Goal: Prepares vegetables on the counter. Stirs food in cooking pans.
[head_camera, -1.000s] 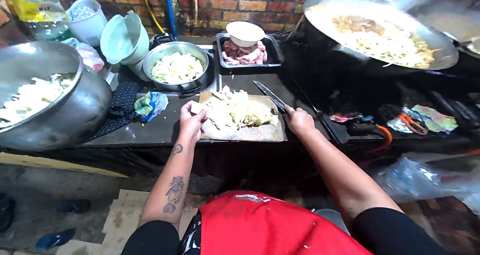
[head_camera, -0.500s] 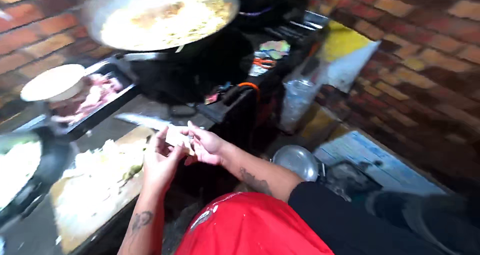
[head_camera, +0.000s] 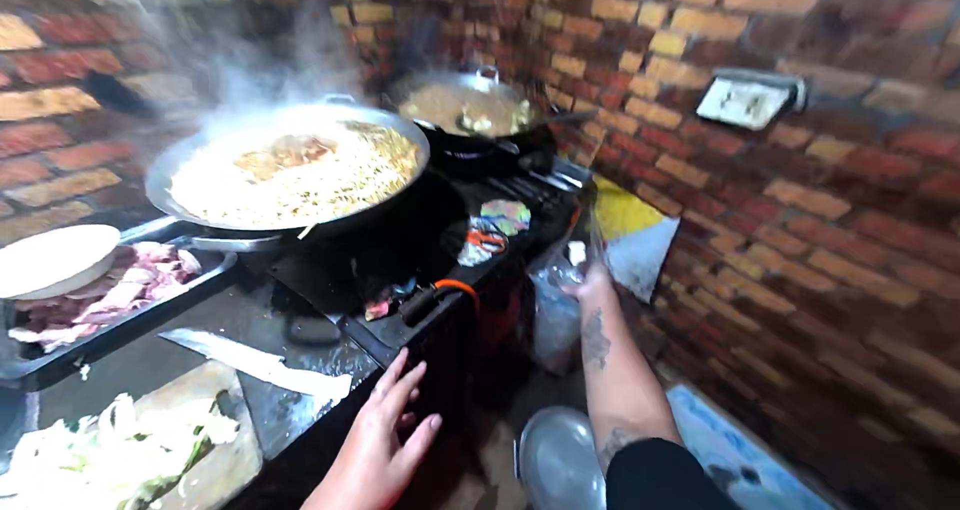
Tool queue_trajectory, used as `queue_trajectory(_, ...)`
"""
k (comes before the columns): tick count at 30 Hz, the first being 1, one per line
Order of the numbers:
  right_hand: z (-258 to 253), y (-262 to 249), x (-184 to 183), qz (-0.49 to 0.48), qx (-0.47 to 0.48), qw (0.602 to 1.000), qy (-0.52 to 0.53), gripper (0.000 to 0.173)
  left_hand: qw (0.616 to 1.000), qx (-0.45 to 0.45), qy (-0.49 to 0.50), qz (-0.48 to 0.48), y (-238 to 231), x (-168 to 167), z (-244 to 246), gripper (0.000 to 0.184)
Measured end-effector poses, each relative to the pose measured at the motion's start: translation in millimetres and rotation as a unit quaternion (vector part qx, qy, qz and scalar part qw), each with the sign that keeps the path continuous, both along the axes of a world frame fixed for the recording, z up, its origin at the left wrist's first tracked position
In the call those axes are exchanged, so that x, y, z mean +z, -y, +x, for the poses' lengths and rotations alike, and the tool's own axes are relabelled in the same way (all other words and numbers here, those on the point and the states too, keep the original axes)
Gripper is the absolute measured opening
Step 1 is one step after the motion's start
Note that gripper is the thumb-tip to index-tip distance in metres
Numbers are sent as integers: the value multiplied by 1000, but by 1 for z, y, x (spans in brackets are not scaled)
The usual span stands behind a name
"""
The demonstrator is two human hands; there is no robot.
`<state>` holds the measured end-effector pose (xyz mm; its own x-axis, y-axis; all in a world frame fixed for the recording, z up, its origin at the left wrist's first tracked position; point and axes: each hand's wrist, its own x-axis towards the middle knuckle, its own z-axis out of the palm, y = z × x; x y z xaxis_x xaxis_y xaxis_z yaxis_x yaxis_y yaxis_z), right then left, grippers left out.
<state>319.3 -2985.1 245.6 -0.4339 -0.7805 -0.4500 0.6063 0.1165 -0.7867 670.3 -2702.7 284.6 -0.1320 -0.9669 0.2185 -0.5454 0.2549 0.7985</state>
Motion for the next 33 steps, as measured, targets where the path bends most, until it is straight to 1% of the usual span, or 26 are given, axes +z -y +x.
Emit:
queue_trajectory(1, 3, 4, 3, 13, -4, 1000, -25, 61, 1000, 18, -5, -3, -7, 0, 9, 58)
queue_trajectory(2, 11, 5, 5, 13, 13, 999, -28, 61, 999, 39, -11, -2, -15, -1, 21, 56)
queue_trajectory(3, 27, 2, 11, -2, 43, 999, -25, 56, 998, 64, -15, 7, -24, -4, 33, 55)
queue_trajectory(5, 72, -20, 26, -71, 126, 989, -23, 37, 993, 113, -15, 39, -45, -11, 56, 54)
queue_trajectory(6, 94, -36, 35, -120, 192, 974, -24, 33, 990, 128, -18, 54, -54, -12, 64, 54)
queue_trajectory(7, 116, -51, 42, -173, 278, 944, -31, 35, 988, 140, -23, 63, -63, -12, 70, 53)
queue_trajectory(9, 164, -77, 53, -269, 455, 848, -40, 42, 984, 161, -27, 68, -85, -8, 84, 53)
queue_trajectory(10, 189, -89, 59, -304, 521, 797, -40, 41, 983, 171, -30, 63, -95, -6, 90, 53)
queue_trajectory(12, 241, -114, 73, -342, 613, 710, -52, 35, 980, 187, -44, 46, -113, -5, 103, 53)
queue_trajectory(13, 269, -130, 79, -349, 640, 681, -73, 32, 978, 198, -55, 37, -122, -5, 109, 53)
queue_trajectory(14, 296, -145, 82, -347, 657, 661, -106, 30, 974, 212, -67, 33, -131, -5, 116, 53)
queue_trajectory(17, 373, -200, 84, -310, 703, 601, -218, 34, 955, 277, -97, 31, -172, -12, 140, 53)
queue_trajectory(18, 395, -222, 84, -292, 718, 584, -242, 35, 946, 305, -100, 29, -187, -15, 147, 52)
queue_trajectory(20, 430, -257, 79, -274, 735, 568, -250, 32, 931, 354, -89, 7, -212, -19, 168, 50)
queue_trajectory(21, 445, -270, 72, -292, 730, 565, -250, 32, 925, 371, -81, -19, -223, -21, 182, 50)
queue_trajectory(22, 458, -282, 63, -333, 711, 564, -255, 33, 920, 381, -81, -38, -234, -21, 196, 50)
queue_trajectory(24, 479, -307, 45, -413, 653, 566, -287, 34, 919, 380, -85, -56, -258, -17, 227, 51)
queue_trajectory(25, 486, -318, 39, -440, 628, 565, -305, 31, 919, 379, -83, -74, -265, -17, 242, 50)
queue_trajectory(26, 490, -328, 35, -445, 620, 562, -320, 24, 915, 382, -88, -94, -271, -19, 256, 49)
queue_trajectory(27, 489, -334, 34, -437, 629, 549, -335, 23, 911, 385, -99, -108, -274, -22, 269, 47)
queue_trajectory(28, 485, -338, 35, -416, 653, 530, -345, 53, 908, 386, -112, -119, -274, -25, 279, 46)
queue_trajectory(29, 478, -341, 34, -394, 664, 529, -353, 75, 908, 381, -121, -126, -272, -27, 286, 45)
queue_trajectory(30, 468, -343, 33, -376, 658, 547, -355, 85, 910, 372, -123, -135, -269, -29, 292, 44)
queue_trajectory(31, 457, -342, 31, -359, 637, 578, -362, 86, 915, 358, -115, -146, -263, -31, 296, 44)
queue_trajectory(33, 424, -331, 33, -313, 578, 633, -410, 72, 929, 318, -90, -165, -246, -35, 299, 45)
